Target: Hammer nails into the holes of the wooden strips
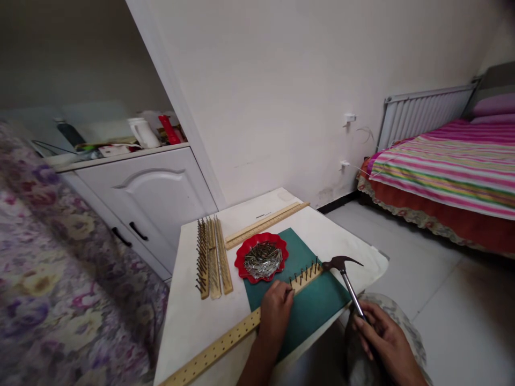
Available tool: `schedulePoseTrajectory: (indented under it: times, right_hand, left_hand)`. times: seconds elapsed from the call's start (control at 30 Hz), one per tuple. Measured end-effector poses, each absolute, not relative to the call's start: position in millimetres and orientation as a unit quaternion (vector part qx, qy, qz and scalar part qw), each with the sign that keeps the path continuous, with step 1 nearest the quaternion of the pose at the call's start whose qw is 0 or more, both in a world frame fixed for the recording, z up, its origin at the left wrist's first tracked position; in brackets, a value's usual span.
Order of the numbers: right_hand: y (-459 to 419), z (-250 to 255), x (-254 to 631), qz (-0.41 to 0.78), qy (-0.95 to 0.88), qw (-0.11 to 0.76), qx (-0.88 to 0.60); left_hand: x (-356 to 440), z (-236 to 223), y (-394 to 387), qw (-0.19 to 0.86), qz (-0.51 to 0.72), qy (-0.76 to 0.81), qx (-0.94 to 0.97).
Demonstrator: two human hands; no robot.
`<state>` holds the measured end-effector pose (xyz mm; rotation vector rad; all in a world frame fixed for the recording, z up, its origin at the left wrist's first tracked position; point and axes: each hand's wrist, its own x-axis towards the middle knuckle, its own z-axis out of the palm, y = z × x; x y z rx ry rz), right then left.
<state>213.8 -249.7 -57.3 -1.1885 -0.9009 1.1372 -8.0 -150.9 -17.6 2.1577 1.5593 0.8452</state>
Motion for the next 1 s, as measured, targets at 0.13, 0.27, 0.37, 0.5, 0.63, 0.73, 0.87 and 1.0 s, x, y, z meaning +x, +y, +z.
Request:
schedulePoseTrajectory:
  times: [0.13,0.27,0.37,0.5,0.63,0.73,0.87,1.0]
  right_hand:
    - [-251,-55,213,0.485,-0.392,0.591,-0.512]
    - [-253,-59,214,0.484,-0.396,0.588,-0.513]
    - [-255,-62,217,0.482,-0.401,0.588,-0.511]
    - [-261,-53,218,0.475,-0.440,0.550,-0.528]
    - [-267,-28,210,0.388,-0.563,0.491,-0.539]
    - [-264,-14,201,0.294,-0.664,0.420,-0.544]
    - [-257,-9,194,0.192,-0.742,0.366,-0.528]
    - [-252,-6,192,0.107,-0.773,0.377,-0.498]
  left_hand:
    - [-4,-22,-149,0.181,0.320,0.567,0.738]
    - [0,-26,-150,0.166,0.320,0.582,0.729]
    - [1,-28,-150,0.150,0.322,0.584,0.730]
    - [1,-32,-150,0.124,0.315,0.581,0.740]
    - [1,-33,-150,0.107,0.307,0.581,0.746]
    - [2,-33,-150,0.100,0.299,0.588,0.745]
    - [2,-34,-150,0.099,0.294,0.594,0.742]
    - [3,-34,-150,0.099,0.294,0.596,0.740]
